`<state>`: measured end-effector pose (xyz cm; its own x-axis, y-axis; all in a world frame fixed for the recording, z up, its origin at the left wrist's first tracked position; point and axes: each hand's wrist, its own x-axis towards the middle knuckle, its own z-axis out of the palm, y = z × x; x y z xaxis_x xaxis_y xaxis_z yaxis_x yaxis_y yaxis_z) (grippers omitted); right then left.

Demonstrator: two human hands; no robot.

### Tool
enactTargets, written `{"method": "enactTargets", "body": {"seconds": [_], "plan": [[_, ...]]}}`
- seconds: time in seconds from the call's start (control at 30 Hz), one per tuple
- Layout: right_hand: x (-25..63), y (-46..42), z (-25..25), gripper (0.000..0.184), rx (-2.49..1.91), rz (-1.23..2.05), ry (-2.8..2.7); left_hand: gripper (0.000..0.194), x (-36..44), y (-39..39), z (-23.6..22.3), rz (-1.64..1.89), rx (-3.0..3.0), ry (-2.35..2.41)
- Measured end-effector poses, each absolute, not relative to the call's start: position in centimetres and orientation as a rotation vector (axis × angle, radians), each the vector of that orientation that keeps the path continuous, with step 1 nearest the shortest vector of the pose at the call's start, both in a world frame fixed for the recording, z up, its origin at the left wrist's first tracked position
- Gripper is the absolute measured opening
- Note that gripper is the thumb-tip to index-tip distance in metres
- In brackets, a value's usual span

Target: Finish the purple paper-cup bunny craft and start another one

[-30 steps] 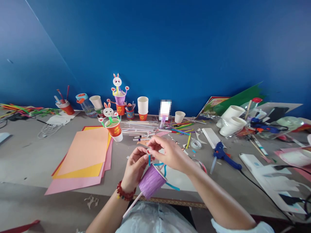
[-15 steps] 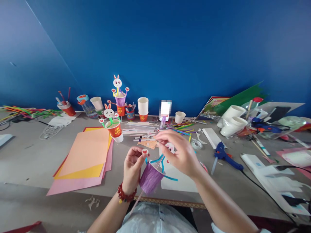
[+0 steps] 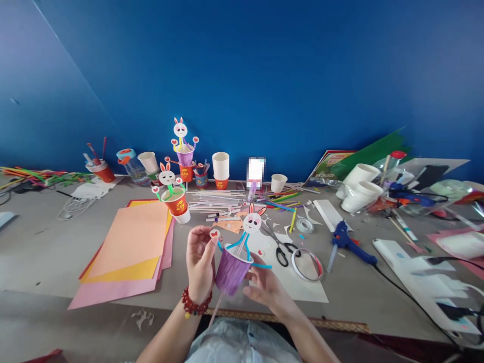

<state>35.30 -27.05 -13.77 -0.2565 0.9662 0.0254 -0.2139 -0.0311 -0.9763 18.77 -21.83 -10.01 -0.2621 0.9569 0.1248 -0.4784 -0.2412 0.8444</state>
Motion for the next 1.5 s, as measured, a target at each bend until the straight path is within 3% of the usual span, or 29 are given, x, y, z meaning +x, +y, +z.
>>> {"method": "enactTargets", "body": {"seconds": [0.3, 0.5, 0.9, 1.07, 1.33, 1.5], "plan": [[32.9, -26.6, -12.9, 0.057, -0.939, 1.348, -1.194, 0.031, 18.5, -22.4, -9.5, 1.615, 0.918, 0.882], [34.0, -26.6, -12.6, 0.056, -0.989, 1.318, -1.233, 0.016, 18.3, -22.1, -9.6, 1.556, 1.049, 0.929], [34.1, -26.2, -13.3, 0.055, -0.937, 1.352, -1.201, 0.010, 18.5, -21.8, -10.5, 1.662, 1.082, 0.931], [34.3, -26.1, -13.5, 0.055, -0.914, 1.354, -1.200, 0.022, 18.6, -21.9, -10.7, 1.639, 1.018, 0.935], [34.3, -26.2, -13.6, 0.055, -0.922, 1.322, -1.219, 0.016, 18.8, -21.9, -10.7, 1.669, 0.993, 0.977], [34.4, -26.0, -13.6, 0.053, -0.894, 1.325, -1.215, 0.038, 18.6, -22.3, -11.1, 1.542, 1.066, 0.860]]}}
